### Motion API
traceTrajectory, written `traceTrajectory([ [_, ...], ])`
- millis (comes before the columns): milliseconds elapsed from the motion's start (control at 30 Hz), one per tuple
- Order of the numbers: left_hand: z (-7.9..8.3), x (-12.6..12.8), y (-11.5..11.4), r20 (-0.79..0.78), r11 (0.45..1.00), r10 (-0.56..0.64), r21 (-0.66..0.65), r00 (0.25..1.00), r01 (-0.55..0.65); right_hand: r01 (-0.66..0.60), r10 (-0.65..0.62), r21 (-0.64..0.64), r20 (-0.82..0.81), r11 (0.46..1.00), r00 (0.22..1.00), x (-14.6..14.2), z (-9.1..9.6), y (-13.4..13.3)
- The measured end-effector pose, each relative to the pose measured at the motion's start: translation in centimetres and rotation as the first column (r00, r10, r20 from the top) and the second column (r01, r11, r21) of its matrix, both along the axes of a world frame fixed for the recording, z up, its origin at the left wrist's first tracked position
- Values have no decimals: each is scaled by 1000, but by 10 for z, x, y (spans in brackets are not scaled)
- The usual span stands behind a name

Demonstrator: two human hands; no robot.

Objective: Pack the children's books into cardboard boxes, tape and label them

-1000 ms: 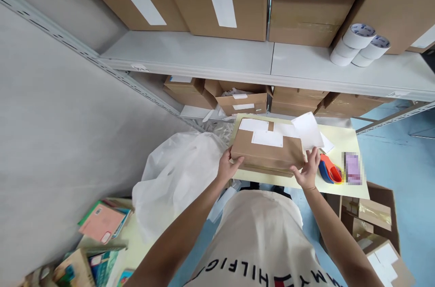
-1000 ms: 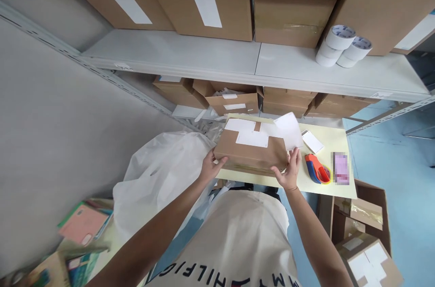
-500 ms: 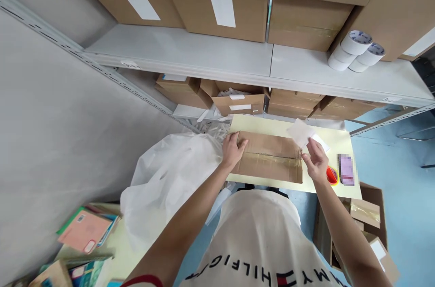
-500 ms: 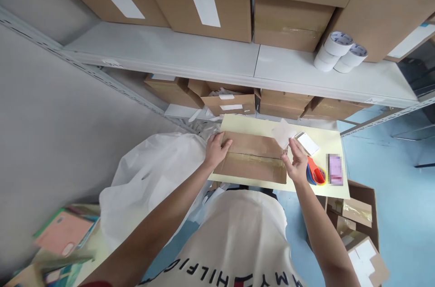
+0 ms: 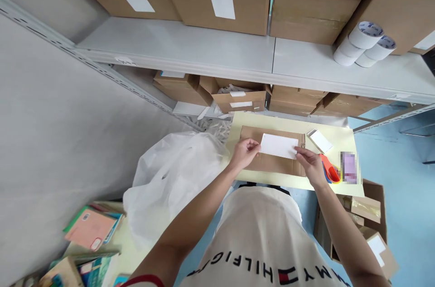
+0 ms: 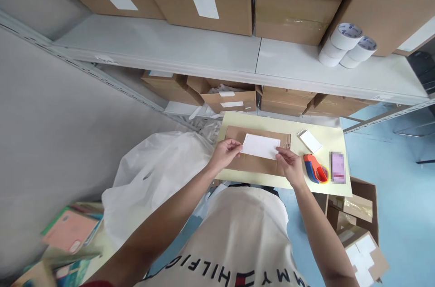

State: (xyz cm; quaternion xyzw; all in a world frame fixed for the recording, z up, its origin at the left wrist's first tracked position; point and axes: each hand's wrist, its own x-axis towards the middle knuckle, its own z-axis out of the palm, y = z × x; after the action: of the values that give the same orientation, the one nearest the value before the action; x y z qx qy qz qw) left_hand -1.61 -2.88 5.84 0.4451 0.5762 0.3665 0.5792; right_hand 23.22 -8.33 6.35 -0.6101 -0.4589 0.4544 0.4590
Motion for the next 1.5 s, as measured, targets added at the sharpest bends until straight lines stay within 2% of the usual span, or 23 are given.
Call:
traceTrajectory([
  [100,-10,-4,-5,-133,1000,-10,20,991,13,-36,42,-121,55,992,998,-4,-12,1],
  [200,-18,-3,-7,-303,994,-35,85,952,64,-37,52,-137,111,990,992,-8,-21,1],
  [300,-20,0,-5,-465,985,-77,101,882,140,-39,62,-131,177,991,982,-10,-28,3],
  [433,-18,4,-3,-623,970,-158,47,766,238,-99,134,-119,341,988,930,-8,-33,7],
  [567,-10,7,-6,-729,940,-270,-57,629,337,-231,237,-83,570,969,787,-10,-37,7],
  [733,1,5,-6,-850,905,-334,-169,407,389,-319,168,15,826,948,538,-14,-40,-3],
  [800,4,4,-5,-875,906,-307,-149,373,395,-329,142,24,870,944,472,-13,-38,-6],
  [867,5,4,-5,-888,891,-251,-57,385,450,-328,130,15,901,944,415,-15,-33,-8],
  [900,4,4,-4,-889,861,-224,11,399,508,-339,131,8,914,941,384,-17,-32,-8],
  [933,2,6,-4,-886,808,-209,82,414,584,-364,140,-1,925,932,354,-20,-31,-8],
  [1000,-5,9,-5,-882,661,-226,173,413,730,-457,193,-39,936,889,295,-28,-32,-7],
  [1033,-9,10,-5,-886,601,-248,177,393,779,-509,234,-69,935,858,267,-32,-34,-6],
  [1067,-13,11,-5,-891,565,-269,161,365,809,-546,274,-104,931,832,240,-35,-37,-5],
  [1100,-17,11,-4,-898,553,-285,132,336,823,-554,304,-137,927,821,221,-37,-41,-4],
  [1133,-20,11,-4,-903,560,-293,103,313,822,-531,319,-165,924,831,211,-36,-44,-3],
  [1200,-24,10,-3,-911,599,-291,67,294,798,-417,298,-188,929,889,218,-31,-49,-3],
  [1267,-25,9,-2,-913,649,-268,66,308,758,-303,247,-174,943,937,224,-25,-50,-6],
  [1300,-25,9,-2,-911,675,-255,71,323,734,-292,235,-166,946,942,222,-23,-49,-8],
  [1433,-26,11,-5,-898,748,-219,96,381,657,-455,294,-177,935,872,199,-31,-46,-18],
  [1500,-27,12,-7,-895,759,-213,101,393,643,-472,304,-183,933,862,194,-36,-47,-22],
])
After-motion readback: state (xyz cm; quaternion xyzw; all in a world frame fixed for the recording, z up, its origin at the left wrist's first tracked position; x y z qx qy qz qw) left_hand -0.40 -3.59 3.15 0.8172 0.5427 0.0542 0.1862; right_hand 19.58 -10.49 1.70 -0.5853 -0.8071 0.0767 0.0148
